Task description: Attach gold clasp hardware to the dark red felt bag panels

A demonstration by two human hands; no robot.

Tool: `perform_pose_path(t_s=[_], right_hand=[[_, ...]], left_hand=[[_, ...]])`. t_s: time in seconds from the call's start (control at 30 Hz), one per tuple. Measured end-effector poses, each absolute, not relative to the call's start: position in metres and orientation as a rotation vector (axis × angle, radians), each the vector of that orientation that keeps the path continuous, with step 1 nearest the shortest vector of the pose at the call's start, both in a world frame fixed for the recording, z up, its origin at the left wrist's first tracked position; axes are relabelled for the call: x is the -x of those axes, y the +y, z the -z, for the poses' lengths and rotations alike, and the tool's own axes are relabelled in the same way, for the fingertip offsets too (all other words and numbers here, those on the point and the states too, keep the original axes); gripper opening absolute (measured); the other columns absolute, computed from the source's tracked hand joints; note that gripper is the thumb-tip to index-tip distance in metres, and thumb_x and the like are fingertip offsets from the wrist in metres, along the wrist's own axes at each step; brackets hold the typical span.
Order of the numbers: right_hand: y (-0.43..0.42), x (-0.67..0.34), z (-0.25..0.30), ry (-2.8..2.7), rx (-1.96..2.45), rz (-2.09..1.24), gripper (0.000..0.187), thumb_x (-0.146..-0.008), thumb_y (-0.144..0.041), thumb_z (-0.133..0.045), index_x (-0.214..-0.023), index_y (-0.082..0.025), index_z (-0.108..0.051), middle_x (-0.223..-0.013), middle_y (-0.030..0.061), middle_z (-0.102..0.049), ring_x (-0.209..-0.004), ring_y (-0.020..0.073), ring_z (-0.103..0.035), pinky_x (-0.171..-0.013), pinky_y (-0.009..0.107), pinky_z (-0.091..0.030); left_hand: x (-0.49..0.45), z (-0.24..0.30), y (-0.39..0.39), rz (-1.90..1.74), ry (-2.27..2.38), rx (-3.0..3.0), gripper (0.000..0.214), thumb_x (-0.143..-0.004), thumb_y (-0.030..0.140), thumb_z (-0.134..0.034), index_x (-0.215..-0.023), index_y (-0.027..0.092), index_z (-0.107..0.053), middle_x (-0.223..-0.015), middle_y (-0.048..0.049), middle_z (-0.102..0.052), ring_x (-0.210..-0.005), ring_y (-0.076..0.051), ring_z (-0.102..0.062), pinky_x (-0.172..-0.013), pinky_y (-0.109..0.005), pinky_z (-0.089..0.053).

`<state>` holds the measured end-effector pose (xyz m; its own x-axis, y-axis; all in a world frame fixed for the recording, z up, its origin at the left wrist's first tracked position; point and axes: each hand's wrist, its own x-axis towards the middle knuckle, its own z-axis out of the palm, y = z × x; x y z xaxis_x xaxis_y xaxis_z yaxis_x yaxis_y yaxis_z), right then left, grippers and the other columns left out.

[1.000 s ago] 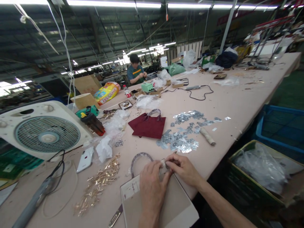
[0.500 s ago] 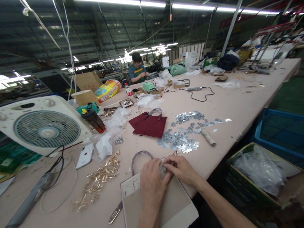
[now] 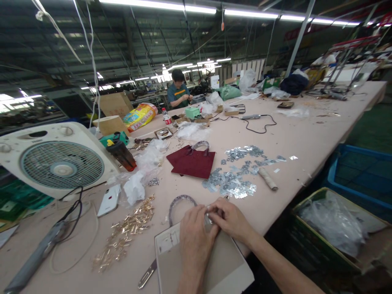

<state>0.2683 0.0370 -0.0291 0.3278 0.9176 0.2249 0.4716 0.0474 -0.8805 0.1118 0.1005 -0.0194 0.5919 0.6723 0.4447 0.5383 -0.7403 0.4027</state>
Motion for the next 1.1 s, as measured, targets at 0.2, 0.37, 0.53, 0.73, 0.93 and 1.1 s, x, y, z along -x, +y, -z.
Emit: perform_pose_path(t_s=[0.2, 0.37, 0.53, 0.73, 0.93, 1.1], right_hand=[[0.034, -0.268, 0.026, -1.323, 1.606, -0.513, 0.009, -0.088, -0.015, -0.07, -0.089, -0.023, -0.073, -0.088, -0.0006, -0.064, -0.077, 0.015, -0.061, -0.074, 0.028, -0.047], [0.029, -0.27, 0.021, -1.276, 1.504, -0.461, 0.018, -0.088, -0.019, -0.072, -0.103, -0.026, -0.076, -0.093, 0.0002, -0.067, -0.081, 0.016, -0.064, -0.077, 0.028, -0.05], [0.026, -0.296, 0.028, -0.787, 1.431, -0.205, 0.022, -0.1, -0.039, -0.058, -0.108, -0.023, -0.071, -0.1, 0.005, -0.069, -0.09, 0.0195, -0.065, -0.08, 0.031, -0.053], [0.033, -0.349, 0.041, -0.7, 1.63, -0.016, 0.025, -0.094, -0.036, -0.059, -0.111, -0.021, -0.071, -0.11, 0.0097, -0.068, -0.095, 0.0245, -0.065, -0.08, 0.036, -0.056], [0.037, -0.367, 0.038, -0.879, 1.72, 0.056, 0.02, -0.095, -0.027, -0.055, -0.106, -0.023, -0.072, -0.105, 0.008, -0.068, -0.095, 0.025, -0.065, -0.08, 0.037, -0.056], [0.049, -0.356, 0.035, -1.308, 1.683, 0.012, 0.025, -0.098, -0.02, -0.056, -0.117, -0.026, -0.071, -0.114, 0.0078, -0.066, -0.107, 0.0238, -0.064, -0.097, 0.039, -0.053]], left_hand=[[-0.111, 0.026, 0.103, -0.899, 0.947, -2.694, 0.037, -0.085, 0.03, -0.075, -0.121, 0.022, -0.067, -0.124, -0.0084, -0.073, -0.115, -0.032, -0.065, -0.1, -0.05, -0.054], [-0.111, 0.04, 0.118, -1.056, 0.807, -2.8, 0.038, -0.09, 0.046, -0.068, -0.121, 0.023, -0.068, -0.12, -0.0083, -0.076, -0.108, -0.031, -0.069, -0.094, -0.046, -0.055], [-0.11, 0.042, 0.12, -1.112, 0.82, -2.846, 0.048, -0.086, 0.056, -0.073, -0.119, 0.023, -0.068, -0.118, -0.0067, -0.077, -0.108, -0.031, -0.069, -0.094, -0.045, -0.055], [-0.11, 0.035, 0.113, -1.062, 0.9, -2.816, 0.043, -0.085, 0.051, -0.075, -0.119, 0.025, -0.069, -0.119, -0.0051, -0.076, -0.11, -0.031, -0.069, -0.094, -0.045, -0.056], [-0.11, 0.033, 0.112, -1.068, 0.896, -2.767, 0.04, -0.085, 0.048, -0.076, -0.118, 0.025, -0.069, -0.12, -0.0059, -0.076, -0.111, -0.031, -0.068, -0.095, -0.046, -0.056], [-0.109, 0.031, 0.107, -1.024, 0.929, -2.761, 0.04, -0.085, 0.045, -0.078, -0.119, 0.026, -0.069, -0.121, -0.0043, -0.075, -0.112, -0.031, -0.067, -0.097, -0.047, -0.055]])
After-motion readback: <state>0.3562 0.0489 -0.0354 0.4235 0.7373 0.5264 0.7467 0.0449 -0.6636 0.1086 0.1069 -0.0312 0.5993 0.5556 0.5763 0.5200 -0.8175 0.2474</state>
